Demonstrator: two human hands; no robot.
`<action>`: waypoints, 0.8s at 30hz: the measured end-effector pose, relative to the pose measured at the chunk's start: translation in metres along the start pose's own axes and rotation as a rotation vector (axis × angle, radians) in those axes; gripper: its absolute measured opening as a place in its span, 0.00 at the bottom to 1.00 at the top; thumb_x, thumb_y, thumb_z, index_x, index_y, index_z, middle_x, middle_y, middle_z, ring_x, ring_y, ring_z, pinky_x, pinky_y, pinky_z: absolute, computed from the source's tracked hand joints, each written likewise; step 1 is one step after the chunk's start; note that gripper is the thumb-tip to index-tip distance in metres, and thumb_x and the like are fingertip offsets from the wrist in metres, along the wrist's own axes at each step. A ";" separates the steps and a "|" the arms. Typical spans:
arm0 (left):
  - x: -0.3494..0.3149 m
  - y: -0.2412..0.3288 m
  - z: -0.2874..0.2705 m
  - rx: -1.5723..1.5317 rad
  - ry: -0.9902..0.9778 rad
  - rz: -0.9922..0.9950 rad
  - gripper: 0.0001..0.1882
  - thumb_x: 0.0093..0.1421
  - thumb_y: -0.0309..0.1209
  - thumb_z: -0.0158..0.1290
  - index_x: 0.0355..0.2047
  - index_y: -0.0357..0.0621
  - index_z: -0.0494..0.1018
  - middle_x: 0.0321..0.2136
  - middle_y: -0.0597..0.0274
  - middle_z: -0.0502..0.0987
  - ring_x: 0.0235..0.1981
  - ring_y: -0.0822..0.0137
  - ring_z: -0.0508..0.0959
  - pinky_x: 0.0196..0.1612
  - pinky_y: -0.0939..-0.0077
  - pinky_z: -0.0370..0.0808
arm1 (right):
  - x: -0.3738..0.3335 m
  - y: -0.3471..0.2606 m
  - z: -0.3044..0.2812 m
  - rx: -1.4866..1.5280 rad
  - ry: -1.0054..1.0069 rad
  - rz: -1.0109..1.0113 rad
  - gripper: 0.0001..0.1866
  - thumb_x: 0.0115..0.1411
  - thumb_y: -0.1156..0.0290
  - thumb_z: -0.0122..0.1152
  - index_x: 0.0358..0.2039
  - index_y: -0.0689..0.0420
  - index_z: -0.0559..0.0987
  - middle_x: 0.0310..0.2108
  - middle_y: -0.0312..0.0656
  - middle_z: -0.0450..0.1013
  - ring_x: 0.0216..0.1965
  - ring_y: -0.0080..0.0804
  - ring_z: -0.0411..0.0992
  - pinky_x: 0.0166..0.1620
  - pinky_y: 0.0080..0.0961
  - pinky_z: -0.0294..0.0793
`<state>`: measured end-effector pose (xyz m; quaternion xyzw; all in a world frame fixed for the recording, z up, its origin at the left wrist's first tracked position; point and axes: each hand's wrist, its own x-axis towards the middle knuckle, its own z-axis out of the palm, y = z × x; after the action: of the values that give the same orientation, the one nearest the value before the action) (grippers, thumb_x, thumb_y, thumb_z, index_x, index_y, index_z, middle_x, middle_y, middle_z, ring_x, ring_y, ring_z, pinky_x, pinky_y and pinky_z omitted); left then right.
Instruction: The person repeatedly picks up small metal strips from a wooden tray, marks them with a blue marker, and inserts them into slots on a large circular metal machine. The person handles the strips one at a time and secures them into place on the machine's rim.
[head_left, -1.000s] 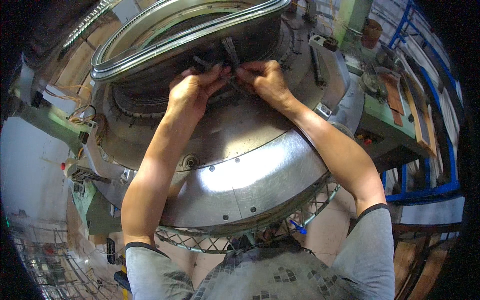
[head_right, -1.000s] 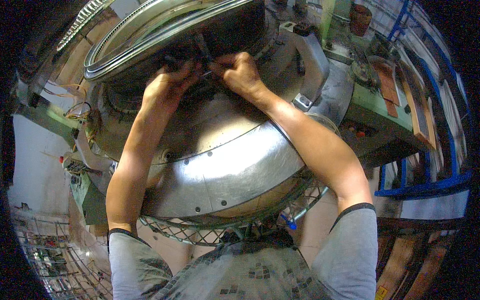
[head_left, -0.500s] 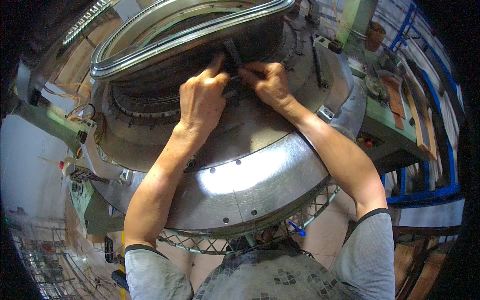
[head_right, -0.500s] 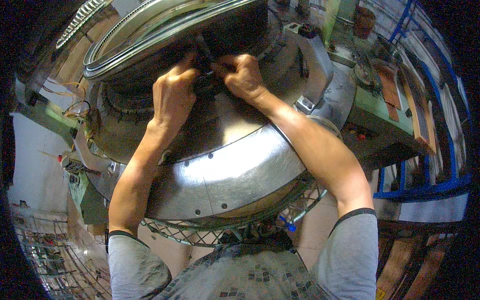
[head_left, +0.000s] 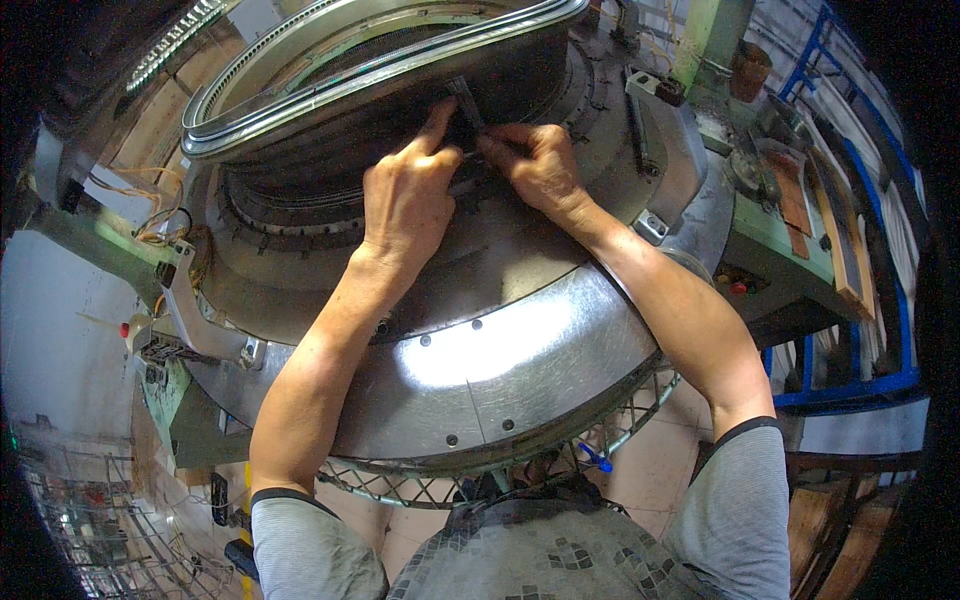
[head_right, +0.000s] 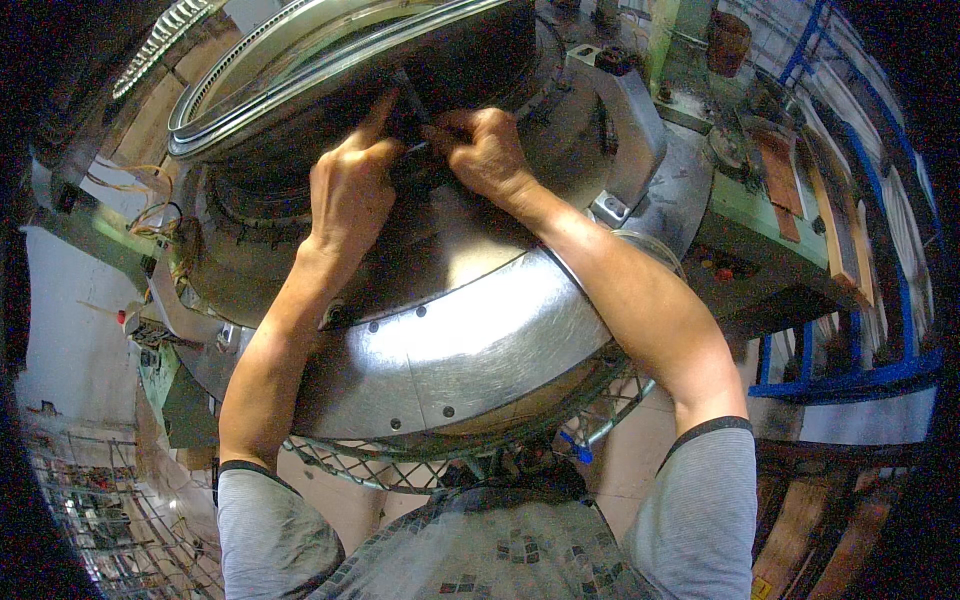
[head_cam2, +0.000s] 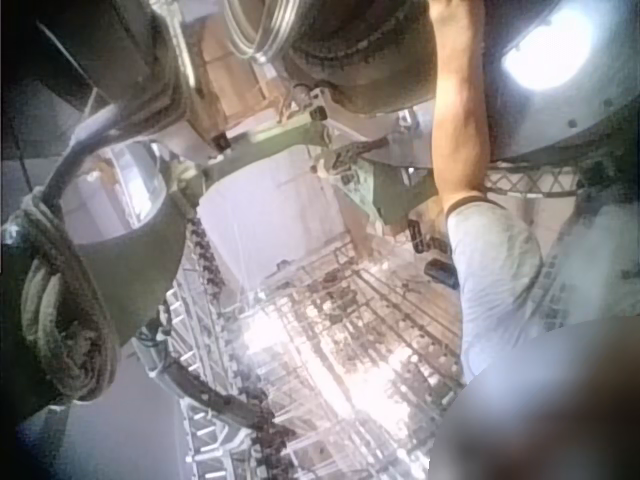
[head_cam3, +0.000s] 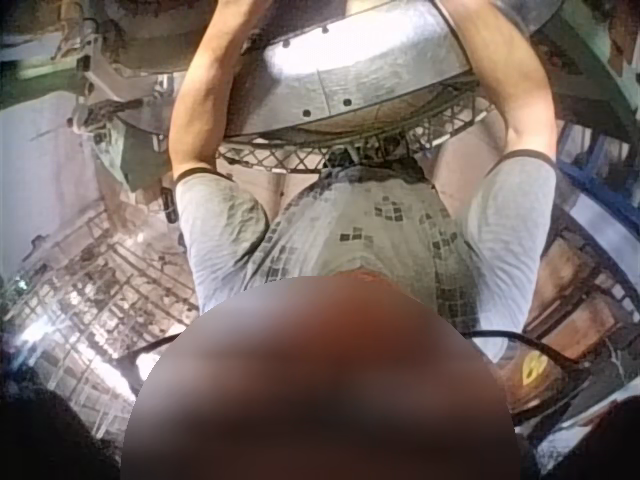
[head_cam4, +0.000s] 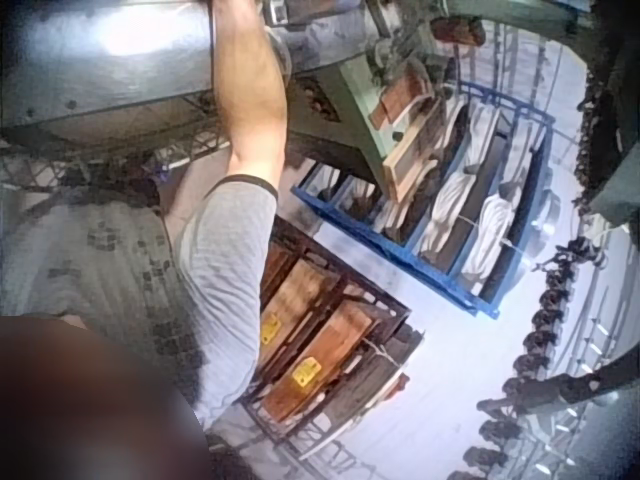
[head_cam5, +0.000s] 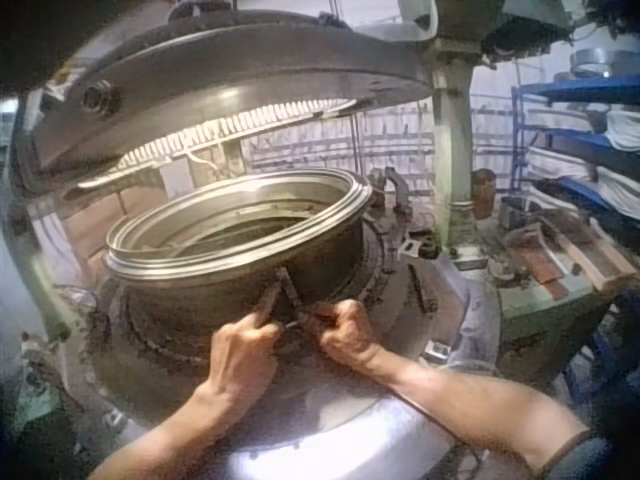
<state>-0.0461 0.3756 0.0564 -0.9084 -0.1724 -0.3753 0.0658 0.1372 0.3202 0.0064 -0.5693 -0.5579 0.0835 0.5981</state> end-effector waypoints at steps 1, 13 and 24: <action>0.000 0.000 0.000 0.000 0.002 0.002 0.11 0.44 0.15 0.52 0.27 0.39 0.80 0.59 0.51 0.74 0.38 0.46 0.84 0.41 0.62 0.83 | 0.000 0.000 0.000 0.012 -0.006 -0.004 0.10 0.58 0.66 0.67 0.34 0.59 0.87 0.30 0.50 0.82 0.29 0.30 0.80 0.36 0.30 0.77; 0.000 -0.003 0.003 -0.015 0.011 0.044 0.10 0.41 0.15 0.55 0.26 0.37 0.79 0.61 0.50 0.72 0.37 0.47 0.84 0.39 0.61 0.84 | 0.000 0.003 0.000 -0.061 -0.022 -0.009 0.11 0.62 0.67 0.68 0.39 0.61 0.86 0.28 0.36 0.82 0.29 0.16 0.71 0.33 0.21 0.73; 0.002 -0.004 0.005 0.007 -0.005 0.053 0.09 0.41 0.15 0.55 0.25 0.36 0.79 0.61 0.48 0.71 0.37 0.47 0.84 0.38 0.61 0.84 | 0.000 0.002 -0.002 -0.094 -0.010 -0.021 0.11 0.62 0.67 0.68 0.39 0.62 0.86 0.27 0.37 0.82 0.28 0.16 0.71 0.32 0.21 0.72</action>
<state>-0.0435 0.3810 0.0544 -0.9134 -0.1496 -0.3704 0.0784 0.1397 0.3200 0.0056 -0.5903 -0.5701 0.0537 0.5689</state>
